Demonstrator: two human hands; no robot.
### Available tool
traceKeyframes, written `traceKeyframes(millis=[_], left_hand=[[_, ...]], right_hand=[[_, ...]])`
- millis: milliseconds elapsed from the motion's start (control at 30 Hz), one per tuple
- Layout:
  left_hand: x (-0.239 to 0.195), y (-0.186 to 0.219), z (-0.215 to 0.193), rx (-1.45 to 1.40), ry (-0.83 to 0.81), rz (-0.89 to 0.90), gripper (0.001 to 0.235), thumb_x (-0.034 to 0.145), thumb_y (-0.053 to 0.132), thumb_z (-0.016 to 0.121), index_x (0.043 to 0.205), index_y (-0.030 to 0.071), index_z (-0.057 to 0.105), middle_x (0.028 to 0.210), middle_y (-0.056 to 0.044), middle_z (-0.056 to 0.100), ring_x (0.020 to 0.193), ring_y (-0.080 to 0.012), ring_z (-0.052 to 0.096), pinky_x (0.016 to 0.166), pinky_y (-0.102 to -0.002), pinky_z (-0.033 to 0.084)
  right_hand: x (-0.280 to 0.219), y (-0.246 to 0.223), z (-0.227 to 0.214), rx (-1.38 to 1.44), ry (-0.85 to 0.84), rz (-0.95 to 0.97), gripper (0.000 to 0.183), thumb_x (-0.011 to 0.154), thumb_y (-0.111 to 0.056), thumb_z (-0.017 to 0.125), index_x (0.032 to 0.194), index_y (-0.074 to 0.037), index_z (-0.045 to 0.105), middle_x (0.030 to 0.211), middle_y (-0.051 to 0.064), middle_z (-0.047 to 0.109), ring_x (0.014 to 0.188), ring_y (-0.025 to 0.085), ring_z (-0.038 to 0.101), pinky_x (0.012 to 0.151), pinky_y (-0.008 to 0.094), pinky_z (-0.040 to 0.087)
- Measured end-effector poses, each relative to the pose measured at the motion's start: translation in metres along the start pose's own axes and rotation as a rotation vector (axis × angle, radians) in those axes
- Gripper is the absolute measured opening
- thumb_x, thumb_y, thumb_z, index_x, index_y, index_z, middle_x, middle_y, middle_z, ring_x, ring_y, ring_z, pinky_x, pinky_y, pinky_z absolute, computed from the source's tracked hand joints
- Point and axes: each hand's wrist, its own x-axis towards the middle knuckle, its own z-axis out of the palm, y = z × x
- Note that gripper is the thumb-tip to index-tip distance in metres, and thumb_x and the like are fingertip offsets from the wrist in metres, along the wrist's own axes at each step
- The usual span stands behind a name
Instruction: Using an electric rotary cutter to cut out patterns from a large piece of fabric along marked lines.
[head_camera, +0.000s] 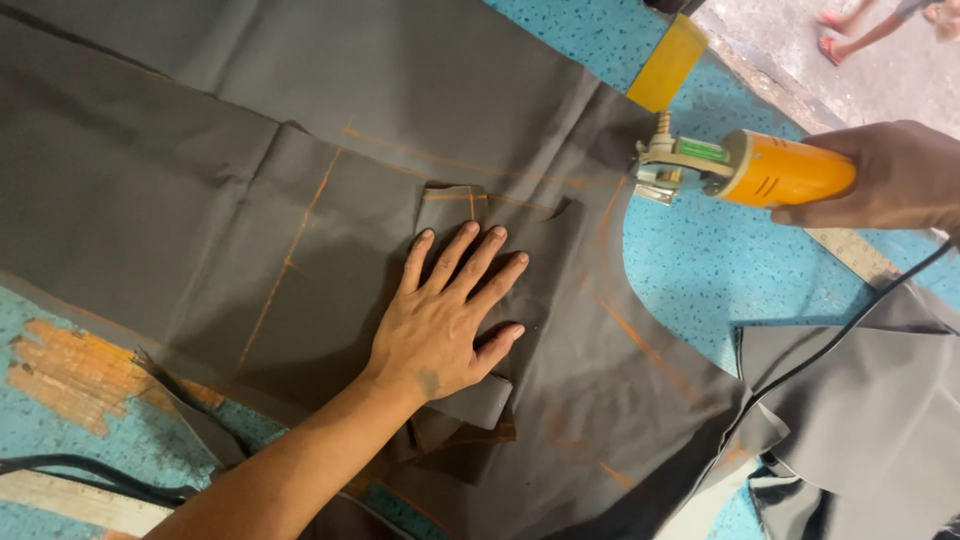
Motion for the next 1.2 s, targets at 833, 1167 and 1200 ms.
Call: traceKeyframes(millis=[833,1167,1200], left_hand=[[0.000,0.000,0.000,-0.015,0.021,0.003,0.070,0.101,0.061,0.038,0.160,0.023,0.037,0.168,-0.007,0.033,0.155,-0.0299,0.027,0.125,-0.055,0.014],[0.000,-0.001,-0.002,-0.037,0.061,0.009,0.069,0.101,0.059,0.043,0.158,0.022,0.041,0.165,-0.008,0.038,0.154,-0.0306,0.029,0.125,-0.056,0.018],[0.000,0.000,-0.001,-0.033,0.050,0.008,0.069,0.101,0.060,0.041,0.159,0.023,0.040,0.167,-0.008,0.036,0.155,-0.0305,0.027,0.125,-0.056,0.016]], right_hand=[[0.018,0.014,0.012,-0.066,0.057,0.013,0.064,0.071,-0.053,0.086,0.130,-0.029,0.077,0.091,0.000,0.086,0.085,0.019,0.075,0.094,0.035,0.055],[0.015,0.007,0.009,-0.039,0.069,-0.001,0.065,0.071,-0.050,0.087,0.130,-0.026,0.077,0.093,0.002,0.085,0.085,0.021,0.074,0.093,0.036,0.055],[0.016,0.006,0.009,-0.044,0.066,-0.003,0.066,0.070,-0.050,0.088,0.131,-0.026,0.077,0.094,0.002,0.086,0.086,0.021,0.075,0.094,0.036,0.055]])
